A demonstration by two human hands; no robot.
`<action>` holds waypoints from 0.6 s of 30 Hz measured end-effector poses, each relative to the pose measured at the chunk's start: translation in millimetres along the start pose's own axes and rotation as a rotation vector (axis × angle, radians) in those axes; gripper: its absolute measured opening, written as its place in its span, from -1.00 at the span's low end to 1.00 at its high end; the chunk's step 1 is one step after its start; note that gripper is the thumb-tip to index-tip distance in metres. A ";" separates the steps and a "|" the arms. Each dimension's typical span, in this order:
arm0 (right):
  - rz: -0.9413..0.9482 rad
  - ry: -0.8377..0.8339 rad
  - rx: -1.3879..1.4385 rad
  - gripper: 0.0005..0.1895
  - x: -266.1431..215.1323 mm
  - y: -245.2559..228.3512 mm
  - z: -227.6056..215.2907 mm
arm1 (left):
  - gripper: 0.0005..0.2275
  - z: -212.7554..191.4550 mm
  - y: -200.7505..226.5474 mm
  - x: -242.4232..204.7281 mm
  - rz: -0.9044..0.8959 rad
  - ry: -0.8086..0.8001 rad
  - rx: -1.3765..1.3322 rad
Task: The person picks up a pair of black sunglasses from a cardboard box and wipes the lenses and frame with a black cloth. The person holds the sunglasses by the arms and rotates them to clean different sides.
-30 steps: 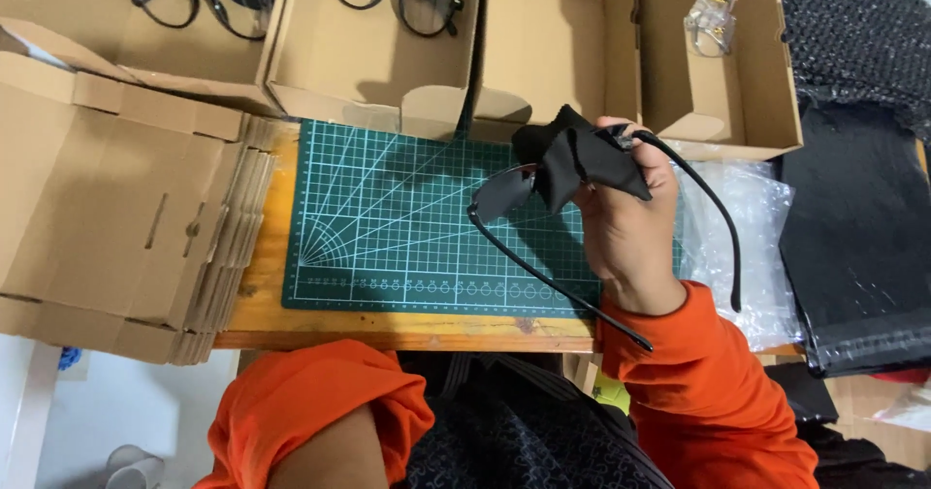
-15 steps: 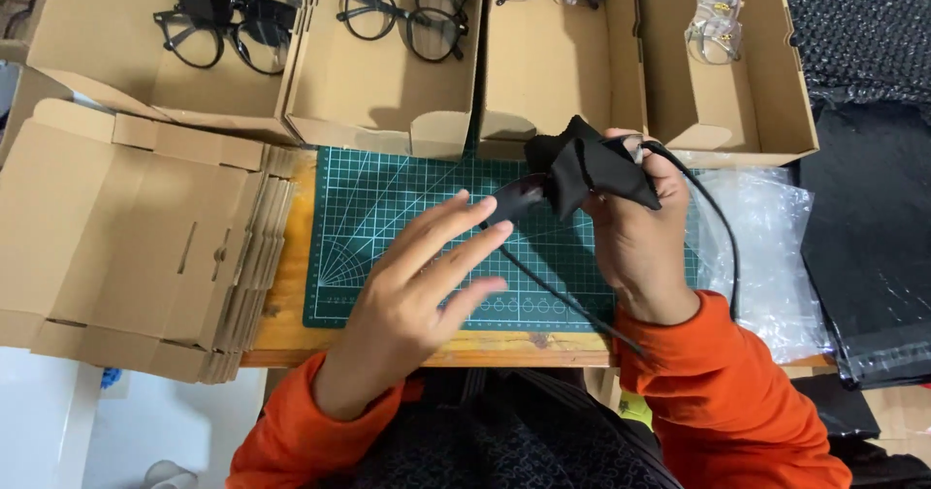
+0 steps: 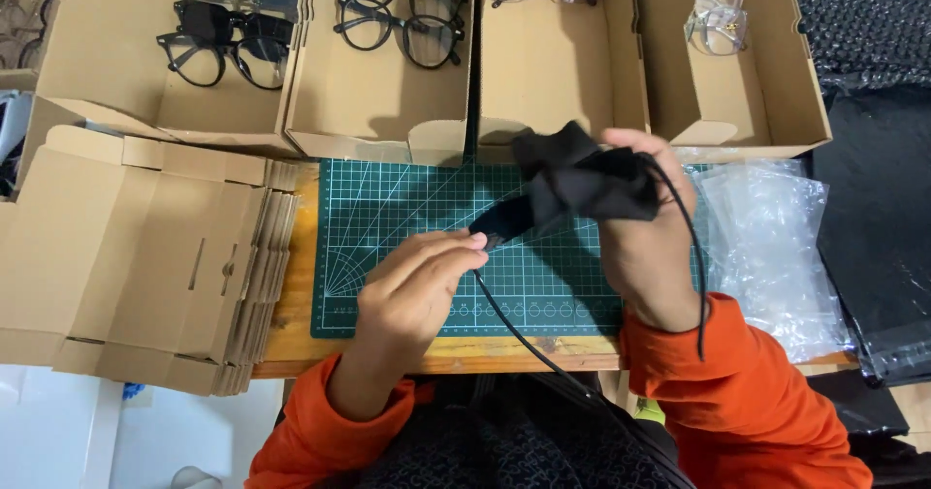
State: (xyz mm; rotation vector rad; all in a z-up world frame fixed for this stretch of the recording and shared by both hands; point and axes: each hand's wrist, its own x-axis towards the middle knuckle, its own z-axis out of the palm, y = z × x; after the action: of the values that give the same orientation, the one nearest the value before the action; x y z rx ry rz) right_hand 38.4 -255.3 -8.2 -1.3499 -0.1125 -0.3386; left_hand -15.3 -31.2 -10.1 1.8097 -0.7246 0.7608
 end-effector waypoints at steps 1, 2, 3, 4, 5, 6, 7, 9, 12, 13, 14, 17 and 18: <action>0.008 0.036 0.029 -0.50 0.5 -3.2 -1.0 | -0.87 1.9 2.2 -0.4 -0.004 0.008 -0.020; 0.015 0.070 0.058 -0.52 1.6 -6.5 -1.9 | -0.88 4.0 4.1 -0.5 -0.008 0.017 -0.040; 0.014 0.071 0.058 -0.52 0.8 -6.7 -1.3 | -0.88 3.7 5.6 2.0 -0.007 0.016 -0.041; 0.005 0.054 0.010 -0.49 0.3 -6.9 -0.4 | -0.87 3.2 7.1 4.5 0.012 0.019 -0.057; -0.005 0.037 -0.038 -0.47 -0.3 -7.1 0.5 | -0.86 2.6 8.7 7.1 0.032 0.022 -0.073; -0.004 0.037 -0.036 -0.47 -0.3 -6.4 1.8 | -0.86 2.3 7.6 6.5 0.031 0.022 -0.071; 0.029 0.016 -0.015 -0.47 -0.3 -5.7 3.1 | -0.86 2.1 6.5 5.9 0.043 0.020 -0.055; 0.062 -0.005 0.009 -0.47 -0.1 -5.1 5.1 | -0.86 0.3 5.4 5.2 0.056 0.018 -0.037; 0.092 0.053 0.115 -0.43 2.1 -2.9 0.6 | -0.86 -0.7 5.6 5.3 0.059 0.007 -0.022; 0.086 0.068 0.126 -0.47 3.6 0.2 -4.0 | -0.86 0.0 5.8 5.2 0.061 0.017 -0.044; 0.078 0.082 0.137 -0.52 5.7 3.2 -8.7 | -0.86 0.9 5.9 5.5 0.065 0.027 -0.067; 0.056 -0.037 0.010 -0.44 5.1 7.2 -6.9 | -0.84 -2.7 6.6 6.0 0.070 0.015 -0.029; 0.052 -0.039 0.009 -0.44 3.6 4.5 -2.9 | -0.84 -3.4 7.8 7.1 0.073 0.017 -0.029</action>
State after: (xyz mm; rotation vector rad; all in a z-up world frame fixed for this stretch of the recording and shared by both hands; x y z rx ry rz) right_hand 42.9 -257.9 -12.1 -1.3482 -0.1105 -0.2677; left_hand -17.4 -31.4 0.8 1.7568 -0.7898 0.8089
